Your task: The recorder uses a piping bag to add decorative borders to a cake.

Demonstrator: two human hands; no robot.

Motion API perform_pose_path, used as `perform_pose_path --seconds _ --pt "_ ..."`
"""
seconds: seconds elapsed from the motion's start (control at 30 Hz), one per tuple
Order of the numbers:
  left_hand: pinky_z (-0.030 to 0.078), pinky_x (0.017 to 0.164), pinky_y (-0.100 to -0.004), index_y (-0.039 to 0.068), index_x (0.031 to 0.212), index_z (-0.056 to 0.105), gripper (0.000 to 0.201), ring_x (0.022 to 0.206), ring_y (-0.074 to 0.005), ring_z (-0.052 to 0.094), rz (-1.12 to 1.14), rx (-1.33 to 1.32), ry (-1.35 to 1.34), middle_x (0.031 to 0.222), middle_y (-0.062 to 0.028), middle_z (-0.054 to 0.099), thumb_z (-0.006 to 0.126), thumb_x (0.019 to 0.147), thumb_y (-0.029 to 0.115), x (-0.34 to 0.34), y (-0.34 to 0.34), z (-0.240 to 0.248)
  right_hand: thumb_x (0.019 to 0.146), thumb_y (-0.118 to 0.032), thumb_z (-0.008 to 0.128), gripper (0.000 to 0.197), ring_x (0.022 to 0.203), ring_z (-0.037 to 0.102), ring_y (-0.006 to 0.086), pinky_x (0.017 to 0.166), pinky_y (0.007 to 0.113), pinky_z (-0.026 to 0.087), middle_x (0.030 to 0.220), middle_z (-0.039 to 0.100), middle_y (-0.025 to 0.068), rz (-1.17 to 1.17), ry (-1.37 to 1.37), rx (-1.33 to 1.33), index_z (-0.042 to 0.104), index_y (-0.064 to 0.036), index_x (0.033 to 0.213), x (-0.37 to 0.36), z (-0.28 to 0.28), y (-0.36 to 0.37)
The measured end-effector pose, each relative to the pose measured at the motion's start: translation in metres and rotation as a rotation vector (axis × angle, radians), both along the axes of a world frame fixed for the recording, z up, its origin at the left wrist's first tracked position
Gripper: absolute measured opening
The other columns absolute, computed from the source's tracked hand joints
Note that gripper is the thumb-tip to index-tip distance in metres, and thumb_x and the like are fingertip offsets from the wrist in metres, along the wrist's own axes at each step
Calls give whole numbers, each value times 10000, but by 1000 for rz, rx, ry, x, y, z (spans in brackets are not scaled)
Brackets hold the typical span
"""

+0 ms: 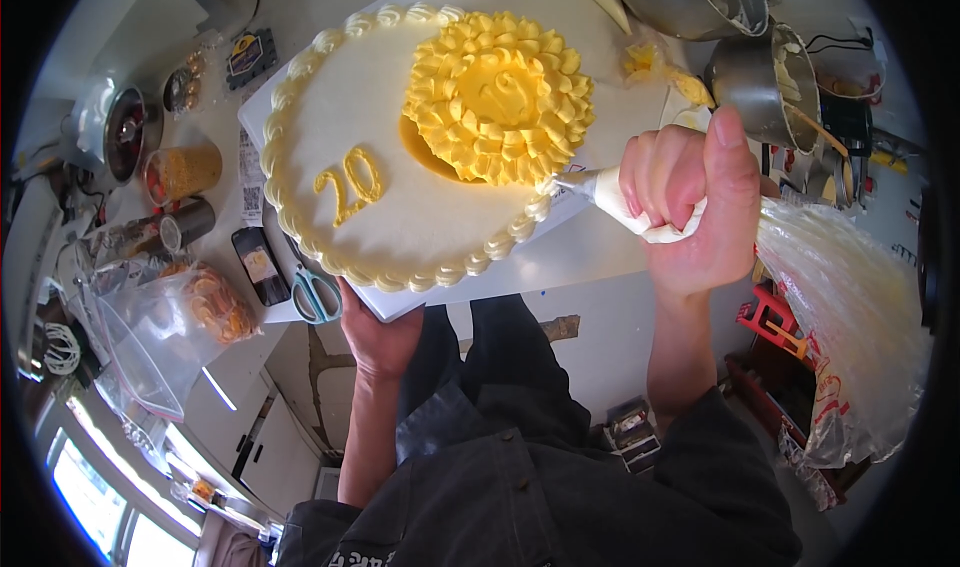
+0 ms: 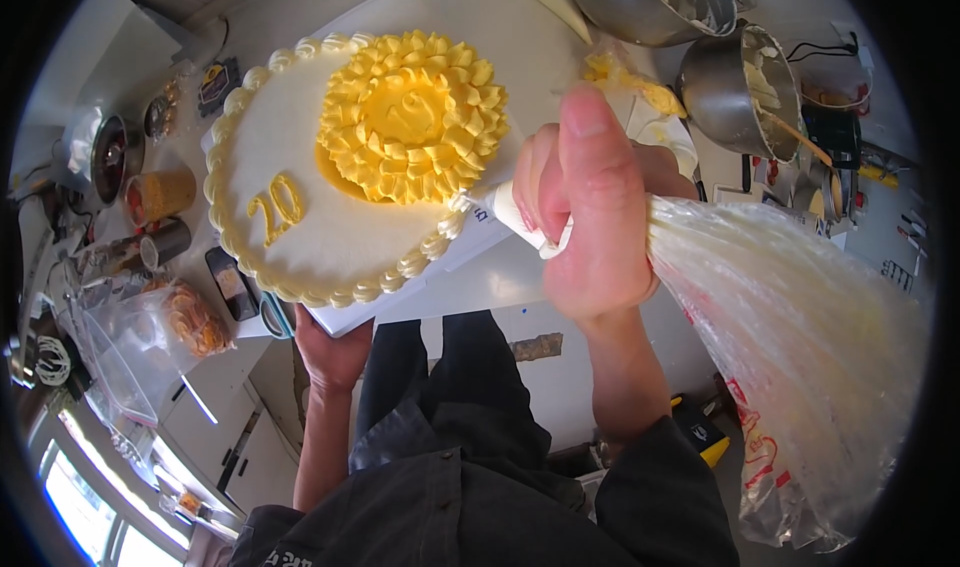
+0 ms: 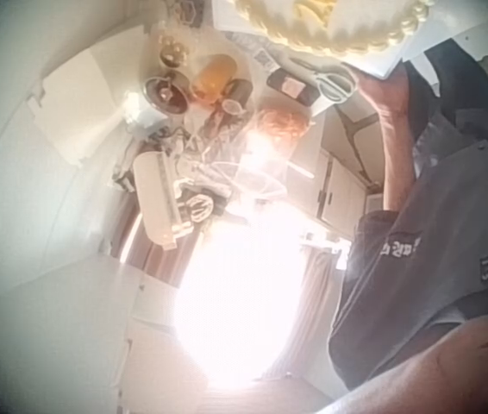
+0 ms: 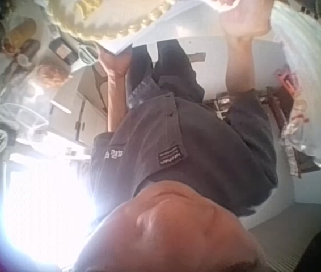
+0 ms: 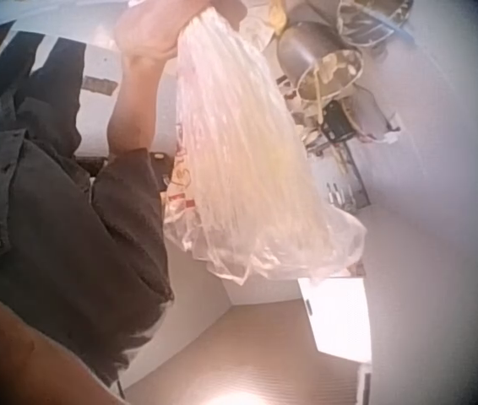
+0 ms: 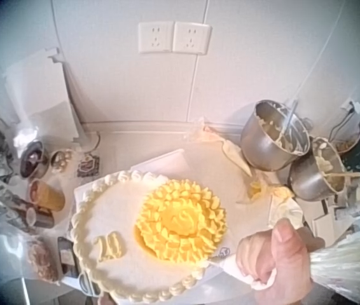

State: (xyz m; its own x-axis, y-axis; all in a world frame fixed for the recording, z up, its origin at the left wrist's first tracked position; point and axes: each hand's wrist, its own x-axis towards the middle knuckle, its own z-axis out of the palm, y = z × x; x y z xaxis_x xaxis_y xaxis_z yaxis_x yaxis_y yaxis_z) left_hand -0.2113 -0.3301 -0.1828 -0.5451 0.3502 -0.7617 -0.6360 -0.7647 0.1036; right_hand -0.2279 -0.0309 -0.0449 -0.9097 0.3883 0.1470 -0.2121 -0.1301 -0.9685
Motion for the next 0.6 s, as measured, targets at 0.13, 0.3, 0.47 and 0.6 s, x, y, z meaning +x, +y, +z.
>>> perform_pose_path --seconds 0.13,0.3,0.47,0.6 --pt "378 1120 -499 180 1445 464 539 1325 -278 491 -6 -11 11 1431 -40 530 340 1057 533 -1 1 1 1085 -255 277 519 433 332 133 487 306 350 529 364 18 21 38 59 350 -113 591 -3 -3 2" --pt "373 1121 -501 179 1453 461 553 1331 -293 484 -11 -21 45 1441 -48 524 324 1058 541 -1 2 4 1086 -267 246 536 431 323 137 487 310 352 530 365 19 50 87 -7 343 -116 581 -1 -4 5" --pt "362 1131 -501 154 1464 446 571 1341 -298 475 38 23 76 1452 -64 515 302 1063 535 0 -2 6 1087 -274 311 568 420 338 158 458 327 332 495 378 33 83 153 -5 371 -92 552 -1 21 2" --pt "359 1136 -503 125 1465 439 585 1352 -302 467 72 100 72 1459 -84 508 285 1069 526 4 -2 -1 1095 -295 229 594 434 335 162 494 324 355 506 374 31 142 166 16 365 -108 548 6 30 4"
